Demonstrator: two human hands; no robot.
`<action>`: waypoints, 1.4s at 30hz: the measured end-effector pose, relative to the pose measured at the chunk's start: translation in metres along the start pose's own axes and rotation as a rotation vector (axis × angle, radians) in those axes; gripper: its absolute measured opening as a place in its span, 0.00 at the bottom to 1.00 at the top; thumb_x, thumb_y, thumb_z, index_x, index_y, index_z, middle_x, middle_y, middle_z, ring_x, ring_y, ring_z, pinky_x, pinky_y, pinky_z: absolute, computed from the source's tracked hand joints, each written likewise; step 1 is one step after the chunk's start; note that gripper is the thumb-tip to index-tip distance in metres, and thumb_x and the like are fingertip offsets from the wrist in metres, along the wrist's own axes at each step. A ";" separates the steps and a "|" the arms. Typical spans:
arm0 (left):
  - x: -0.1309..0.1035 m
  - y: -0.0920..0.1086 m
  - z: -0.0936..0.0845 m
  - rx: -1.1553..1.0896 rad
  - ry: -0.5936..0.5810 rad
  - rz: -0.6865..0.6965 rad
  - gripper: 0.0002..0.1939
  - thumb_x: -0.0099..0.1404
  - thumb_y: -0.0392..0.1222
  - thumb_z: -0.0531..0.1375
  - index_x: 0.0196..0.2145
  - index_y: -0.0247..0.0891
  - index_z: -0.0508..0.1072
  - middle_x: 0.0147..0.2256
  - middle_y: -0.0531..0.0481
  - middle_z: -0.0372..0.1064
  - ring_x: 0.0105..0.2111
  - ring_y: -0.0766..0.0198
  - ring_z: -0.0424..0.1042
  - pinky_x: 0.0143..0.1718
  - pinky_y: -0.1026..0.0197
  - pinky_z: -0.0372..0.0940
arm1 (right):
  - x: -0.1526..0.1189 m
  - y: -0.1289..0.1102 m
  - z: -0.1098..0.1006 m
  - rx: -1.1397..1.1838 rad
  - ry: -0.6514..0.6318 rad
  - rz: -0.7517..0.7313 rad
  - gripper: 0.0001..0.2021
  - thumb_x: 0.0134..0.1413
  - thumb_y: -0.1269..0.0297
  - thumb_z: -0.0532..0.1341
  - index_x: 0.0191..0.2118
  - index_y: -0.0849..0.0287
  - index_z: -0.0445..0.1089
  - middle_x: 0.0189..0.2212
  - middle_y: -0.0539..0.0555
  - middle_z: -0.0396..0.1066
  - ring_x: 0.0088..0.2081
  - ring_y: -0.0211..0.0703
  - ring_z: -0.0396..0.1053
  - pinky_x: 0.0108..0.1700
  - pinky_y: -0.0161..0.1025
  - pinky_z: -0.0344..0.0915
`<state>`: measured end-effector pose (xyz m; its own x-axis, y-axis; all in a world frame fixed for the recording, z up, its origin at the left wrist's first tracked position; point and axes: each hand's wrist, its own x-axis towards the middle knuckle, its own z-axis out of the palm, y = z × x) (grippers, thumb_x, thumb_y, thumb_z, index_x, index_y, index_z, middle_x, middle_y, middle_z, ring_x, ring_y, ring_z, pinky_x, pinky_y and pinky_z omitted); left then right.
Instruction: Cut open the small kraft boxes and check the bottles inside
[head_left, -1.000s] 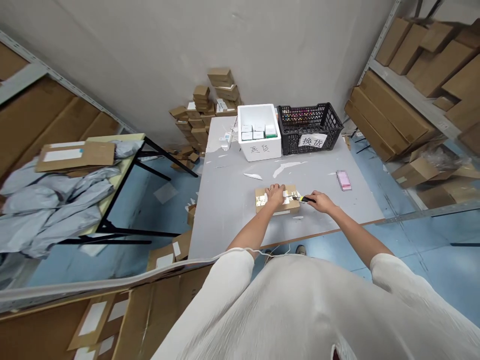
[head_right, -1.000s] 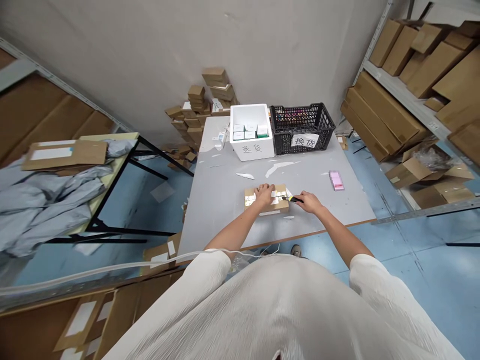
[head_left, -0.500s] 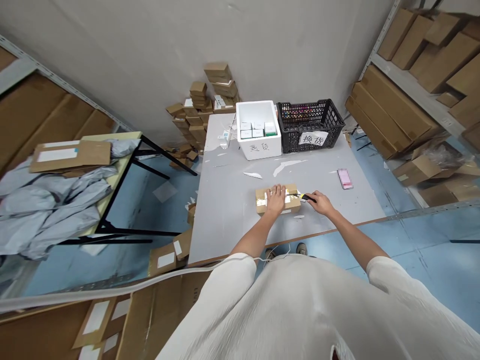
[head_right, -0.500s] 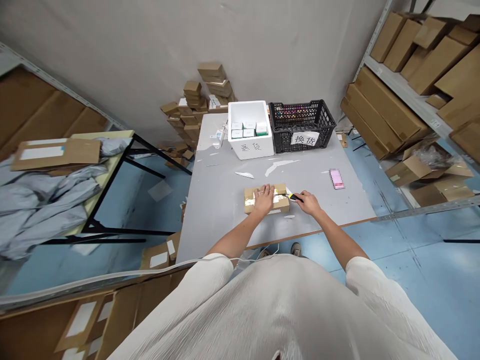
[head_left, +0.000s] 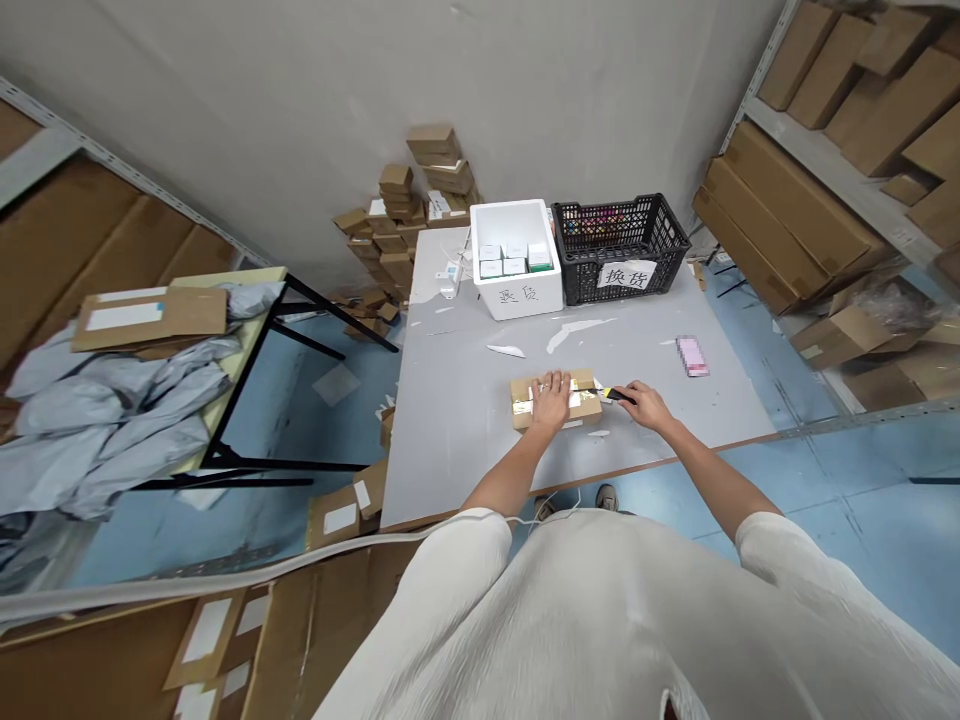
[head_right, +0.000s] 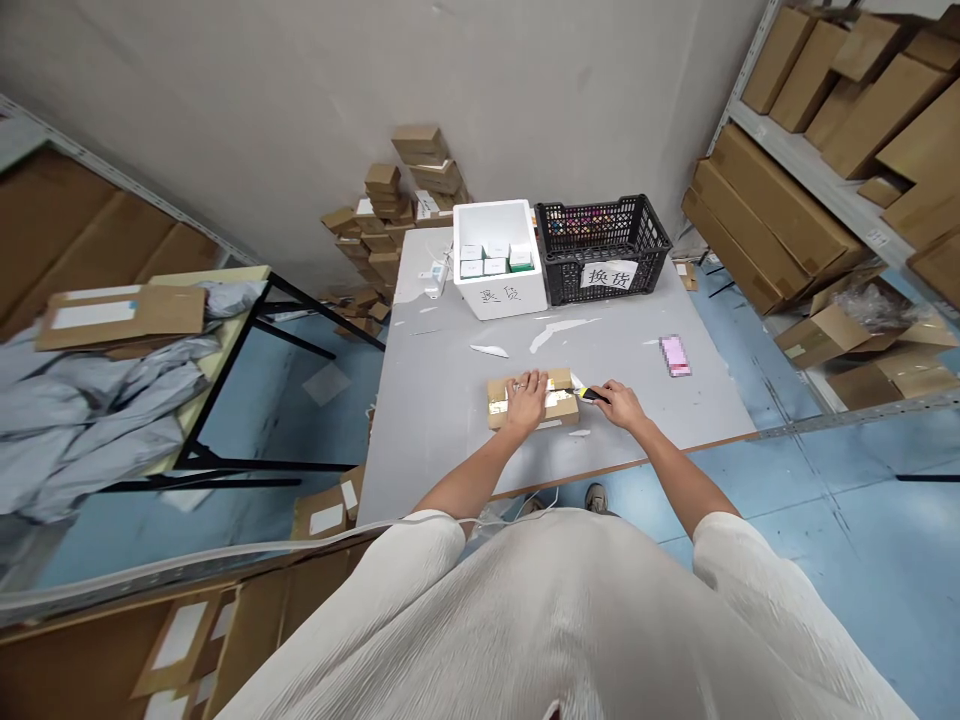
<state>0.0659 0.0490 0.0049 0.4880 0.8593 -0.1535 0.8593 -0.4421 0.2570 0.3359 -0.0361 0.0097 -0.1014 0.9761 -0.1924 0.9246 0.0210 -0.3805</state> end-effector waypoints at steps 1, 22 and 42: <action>0.000 0.000 0.000 -0.001 -0.002 0.001 0.36 0.76 0.39 0.49 0.80 0.44 0.53 0.78 0.34 0.53 0.78 0.42 0.49 0.75 0.31 0.41 | 0.001 -0.001 0.003 0.006 0.002 0.011 0.24 0.79 0.55 0.55 0.73 0.48 0.70 0.58 0.60 0.74 0.56 0.52 0.73 0.57 0.42 0.67; -0.031 -0.016 0.004 0.011 0.017 0.000 0.36 0.80 0.55 0.50 0.79 0.42 0.57 0.79 0.38 0.51 0.80 0.42 0.45 0.77 0.33 0.42 | 0.044 0.016 0.025 0.268 0.162 -0.020 0.24 0.72 0.51 0.58 0.66 0.53 0.73 0.56 0.62 0.76 0.56 0.59 0.72 0.59 0.50 0.69; -0.047 -0.063 -0.005 -0.091 -0.022 -0.275 0.24 0.79 0.42 0.51 0.69 0.44 0.67 0.56 0.41 0.78 0.51 0.48 0.78 0.54 0.51 0.68 | 0.076 -0.064 0.008 0.230 -0.061 0.042 0.18 0.71 0.54 0.58 0.58 0.57 0.74 0.56 0.62 0.80 0.53 0.57 0.75 0.52 0.45 0.67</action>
<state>-0.0120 0.0380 0.0002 0.2423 0.9374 -0.2502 0.9431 -0.1670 0.2875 0.2658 0.0352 0.0120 -0.0928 0.9600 -0.2643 0.8213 -0.0762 -0.5653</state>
